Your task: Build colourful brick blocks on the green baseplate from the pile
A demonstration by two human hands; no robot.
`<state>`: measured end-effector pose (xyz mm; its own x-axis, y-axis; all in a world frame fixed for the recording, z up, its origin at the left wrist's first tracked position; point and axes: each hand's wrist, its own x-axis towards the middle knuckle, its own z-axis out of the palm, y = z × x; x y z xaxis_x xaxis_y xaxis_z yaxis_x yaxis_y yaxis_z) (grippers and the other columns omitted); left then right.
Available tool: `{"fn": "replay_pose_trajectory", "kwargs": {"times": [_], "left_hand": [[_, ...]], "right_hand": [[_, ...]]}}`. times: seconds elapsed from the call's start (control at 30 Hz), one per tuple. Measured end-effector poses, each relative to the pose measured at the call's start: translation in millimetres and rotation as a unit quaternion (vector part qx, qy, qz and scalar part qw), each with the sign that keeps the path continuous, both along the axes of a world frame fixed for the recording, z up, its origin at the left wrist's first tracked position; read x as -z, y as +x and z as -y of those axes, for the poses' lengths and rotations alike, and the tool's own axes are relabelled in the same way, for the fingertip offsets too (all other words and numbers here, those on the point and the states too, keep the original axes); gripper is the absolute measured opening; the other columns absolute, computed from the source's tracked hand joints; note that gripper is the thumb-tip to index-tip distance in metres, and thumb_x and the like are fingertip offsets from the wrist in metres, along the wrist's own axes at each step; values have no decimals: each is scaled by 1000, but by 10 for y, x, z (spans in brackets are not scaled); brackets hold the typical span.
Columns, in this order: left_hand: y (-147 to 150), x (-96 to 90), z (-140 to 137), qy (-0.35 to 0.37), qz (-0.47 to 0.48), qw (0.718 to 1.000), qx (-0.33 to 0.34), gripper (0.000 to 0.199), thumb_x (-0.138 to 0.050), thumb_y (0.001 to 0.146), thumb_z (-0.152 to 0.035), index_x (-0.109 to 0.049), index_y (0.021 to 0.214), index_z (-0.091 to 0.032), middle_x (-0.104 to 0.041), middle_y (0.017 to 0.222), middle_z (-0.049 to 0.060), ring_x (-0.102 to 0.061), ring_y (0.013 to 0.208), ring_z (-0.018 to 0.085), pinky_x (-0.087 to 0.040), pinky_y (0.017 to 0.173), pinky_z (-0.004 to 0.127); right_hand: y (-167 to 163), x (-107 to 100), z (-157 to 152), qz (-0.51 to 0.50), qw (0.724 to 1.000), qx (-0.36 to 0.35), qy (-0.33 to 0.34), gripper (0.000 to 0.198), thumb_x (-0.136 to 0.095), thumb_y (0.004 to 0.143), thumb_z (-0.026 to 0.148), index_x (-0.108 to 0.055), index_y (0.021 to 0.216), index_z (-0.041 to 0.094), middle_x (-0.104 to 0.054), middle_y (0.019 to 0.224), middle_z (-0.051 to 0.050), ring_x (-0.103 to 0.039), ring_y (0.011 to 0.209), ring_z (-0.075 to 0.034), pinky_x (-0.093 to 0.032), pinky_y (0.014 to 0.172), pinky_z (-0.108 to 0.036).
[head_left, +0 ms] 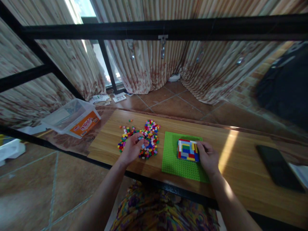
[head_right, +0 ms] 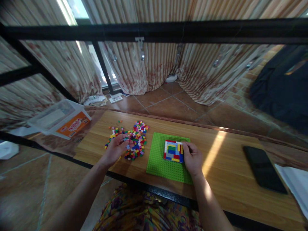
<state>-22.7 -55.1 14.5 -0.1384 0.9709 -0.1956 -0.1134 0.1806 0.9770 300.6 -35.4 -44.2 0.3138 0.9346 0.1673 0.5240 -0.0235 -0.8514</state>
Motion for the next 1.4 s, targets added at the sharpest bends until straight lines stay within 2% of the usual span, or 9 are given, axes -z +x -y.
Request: {"fn": "replay_pose_trajectory", "kwargs": {"times": [0.17, 0.33, 0.43, 0.57, 0.83, 0.93, 1.07, 1.2, 1.4], "left_hand": [[9, 26, -4, 1, -49, 999, 16, 17, -63, 78, -30, -59, 89, -19, -67, 71, -2, -68, 59, 15, -57, 65, 30], [60, 6, -27, 43, -79, 995, -37, 9, -58, 78, -26, -52, 77, -21, -60, 68, -5, -62, 53, 13, -52, 50, 24], [97, -5, -75, 9, -109, 993, -40, 5, -56, 79, -21, -51, 81, -21, -61, 67, -4, -62, 52, 13, -50, 48, 23], [102, 39, -168, -48, -181, 982, -26, 8, -53, 83, -15, -56, 88, -20, -62, 65, -3, -65, 56, 16, -51, 50, 25], [50, 158, -265, -29, -220, 975, 12, 20, -53, 87, -15, -62, 104, -19, -69, 96, 6, -70, 66, 16, -51, 54, 24], [59, 144, -268, -26, -222, 974, 30, 26, -50, 86, -13, -62, 109, -19, -69, 96, 5, -68, 64, 15, -51, 55, 25], [75, 154, -285, 18, -257, 965, 46, 26, -47, 83, -9, -64, 100, -20, -67, 84, 1, -62, 60, 14, -50, 59, 26], [91, 189, -307, 80, -326, 941, 40, 22, -46, 81, -8, -63, 88, -20, -63, 74, 0, -59, 65, 16, -48, 66, 27], [105, 184, -322, 96, -355, 929, 51, 23, -44, 80, -6, -62, 82, -20, -60, 73, -1, -56, 70, 16, -43, 70, 27]], "right_hand": [[4, 9, 2, -11, 1000, -4, 2, 44, -56, 84, 59, -75, 89, 20, -75, 89, -7, -68, 85, -25, -50, 76, -35], [3, 4, 5, -2, 1000, -5, 2, 45, -55, 85, 59, -75, 89, 20, -75, 89, -7, -68, 85, -25, -51, 75, -35], [-3, -9, 6, 4, 1000, -4, 5, 45, -55, 85, 59, -76, 89, 20, -75, 89, -7, -68, 84, -25, -51, 74, -34], [-15, -23, 7, 7, 1000, 0, 8, 45, -55, 85, 59, -76, 88, 19, -75, 88, -8, -68, 83, -25, -51, 74, -34], [-17, -10, -1, 3, 1000, -9, 19, 45, -55, 85, 59, -76, 89, 19, -75, 88, -8, -68, 83, -25, -51, 75, -35], [-20, -11, -3, -2, 1000, -11, 19, 44, -54, 86, 57, -76, 88, 19, -75, 87, -7, -68, 82, -24, -50, 74, -34], [-27, -4, -7, -8, 1000, -6, 16, 42, -55, 85, 57, -75, 86, 19, -75, 86, -7, -67, 82, -24, -50, 75, -34], [-19, 25, -9, -11, 1000, -7, 15, 41, -55, 86, 57, -74, 88, 20, -75, 88, -6, -67, 84, -24, -50, 77, -35], [-5, 29, -7, -4, 1000, -10, 16, 43, -55, 86, 57, -75, 89, 19, -75, 89, -7, -67, 83, -24, -50, 75, -34]]}}
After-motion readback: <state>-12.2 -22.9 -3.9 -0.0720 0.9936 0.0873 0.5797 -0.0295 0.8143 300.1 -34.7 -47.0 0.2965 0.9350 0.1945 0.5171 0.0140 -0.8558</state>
